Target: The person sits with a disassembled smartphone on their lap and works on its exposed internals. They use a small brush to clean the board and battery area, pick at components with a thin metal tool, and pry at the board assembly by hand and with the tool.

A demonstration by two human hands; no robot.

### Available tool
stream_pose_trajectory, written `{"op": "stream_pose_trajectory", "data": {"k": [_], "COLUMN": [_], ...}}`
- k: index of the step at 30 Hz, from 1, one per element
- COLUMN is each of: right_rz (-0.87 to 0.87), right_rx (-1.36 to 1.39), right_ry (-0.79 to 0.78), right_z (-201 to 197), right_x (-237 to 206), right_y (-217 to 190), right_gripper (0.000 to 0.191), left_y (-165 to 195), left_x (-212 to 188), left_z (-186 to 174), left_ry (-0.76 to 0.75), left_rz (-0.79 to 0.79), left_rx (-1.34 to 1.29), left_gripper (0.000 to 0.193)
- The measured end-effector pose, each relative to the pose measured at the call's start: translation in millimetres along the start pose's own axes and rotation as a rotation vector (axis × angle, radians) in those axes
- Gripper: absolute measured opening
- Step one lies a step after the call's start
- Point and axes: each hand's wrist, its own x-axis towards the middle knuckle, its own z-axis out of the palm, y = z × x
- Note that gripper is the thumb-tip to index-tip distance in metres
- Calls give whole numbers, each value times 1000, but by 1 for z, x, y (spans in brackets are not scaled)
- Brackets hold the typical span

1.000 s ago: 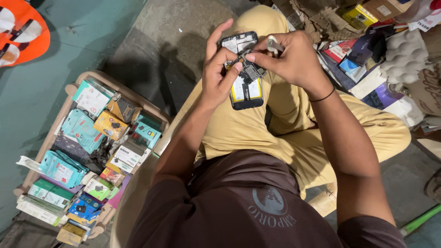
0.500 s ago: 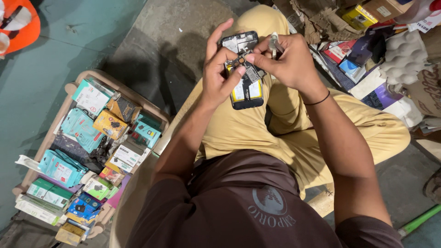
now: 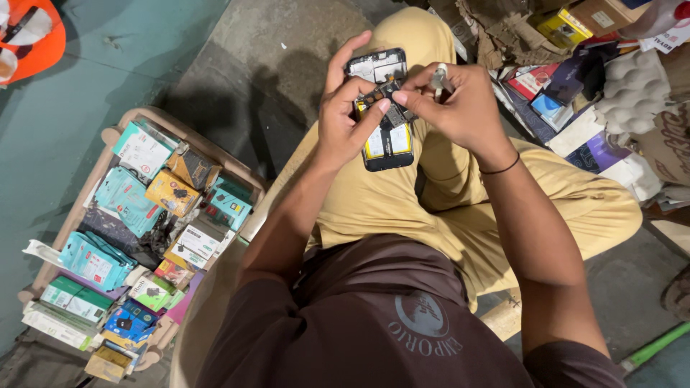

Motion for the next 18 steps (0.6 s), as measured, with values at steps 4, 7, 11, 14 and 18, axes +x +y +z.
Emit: {"op": "stream_pose_trajectory", "data": {"k": [4, 7, 11, 14, 18], "right_rz": [19, -18, -5, 2, -27], "right_rx": [28, 9, 63, 84, 98], "right_ry": [10, 21, 28, 32, 25], "right_z": [2, 5, 8, 8, 7], "right_x": [0, 0, -1, -3, -3], "right_y": [4, 5, 5, 5, 5], "right_gripper": [17, 16, 16, 15, 16], "left_y": [0, 1, 2, 2, 1], "left_x": [0, 0, 0, 0, 2], "left_z": [1, 1, 2, 1, 2], "left_ry": [3, 8, 13, 18, 40], "left_rz": [10, 6, 6, 5, 22], "left_rx": [3, -38, 3, 31, 54], "left_gripper": [5, 5, 5, 7, 9]}}
